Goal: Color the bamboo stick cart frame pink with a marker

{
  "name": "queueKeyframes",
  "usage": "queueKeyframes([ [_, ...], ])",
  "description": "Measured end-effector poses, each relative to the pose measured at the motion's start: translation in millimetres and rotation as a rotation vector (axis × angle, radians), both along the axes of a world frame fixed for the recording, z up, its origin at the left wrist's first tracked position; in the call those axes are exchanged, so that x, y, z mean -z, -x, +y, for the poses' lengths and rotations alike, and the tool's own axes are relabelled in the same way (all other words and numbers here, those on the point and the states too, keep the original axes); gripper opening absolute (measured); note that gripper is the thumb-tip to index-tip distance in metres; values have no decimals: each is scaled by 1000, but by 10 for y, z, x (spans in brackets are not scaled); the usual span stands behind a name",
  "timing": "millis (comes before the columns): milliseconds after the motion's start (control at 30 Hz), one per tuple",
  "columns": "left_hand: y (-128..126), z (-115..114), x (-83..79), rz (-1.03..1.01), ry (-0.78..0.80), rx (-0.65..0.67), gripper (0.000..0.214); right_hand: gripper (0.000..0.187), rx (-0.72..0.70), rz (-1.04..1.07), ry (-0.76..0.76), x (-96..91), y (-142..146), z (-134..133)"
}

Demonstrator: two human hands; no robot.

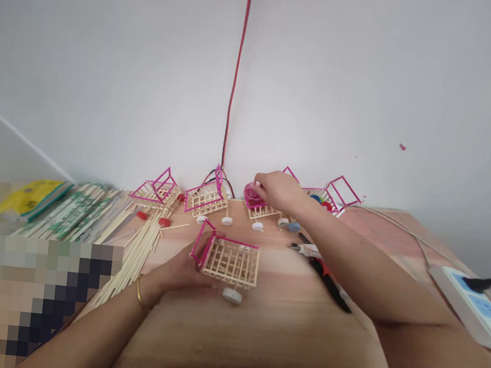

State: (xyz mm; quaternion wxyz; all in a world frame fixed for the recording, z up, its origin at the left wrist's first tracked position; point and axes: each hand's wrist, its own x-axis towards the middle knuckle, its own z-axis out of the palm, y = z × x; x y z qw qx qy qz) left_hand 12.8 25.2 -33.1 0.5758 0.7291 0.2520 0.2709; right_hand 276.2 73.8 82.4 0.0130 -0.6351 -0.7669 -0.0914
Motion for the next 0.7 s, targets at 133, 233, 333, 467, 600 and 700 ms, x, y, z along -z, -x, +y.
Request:
queueKeyframes([
  [133,4,-1,26,17,-19,-8,77,28,-31,170,-79,31,-80,-50],
  [233,14,6,43,19,-6,-60,82,26,-79,222,-134,52,-115,-95],
  [333,20,19,34,4,33,-101,85,24,-58,435,-317,19,-144,-265],
  [467,30,52,47,1,37,-176,89,21,73,847,-470,94,-220,-717],
  [600,48,86,116,75,-44,-205,95,26,112,1422,-278,507,-339,-1077],
  [700,60,97,142,104,-40,-213,99,26,139,1526,-163,827,-407,-1152],
])
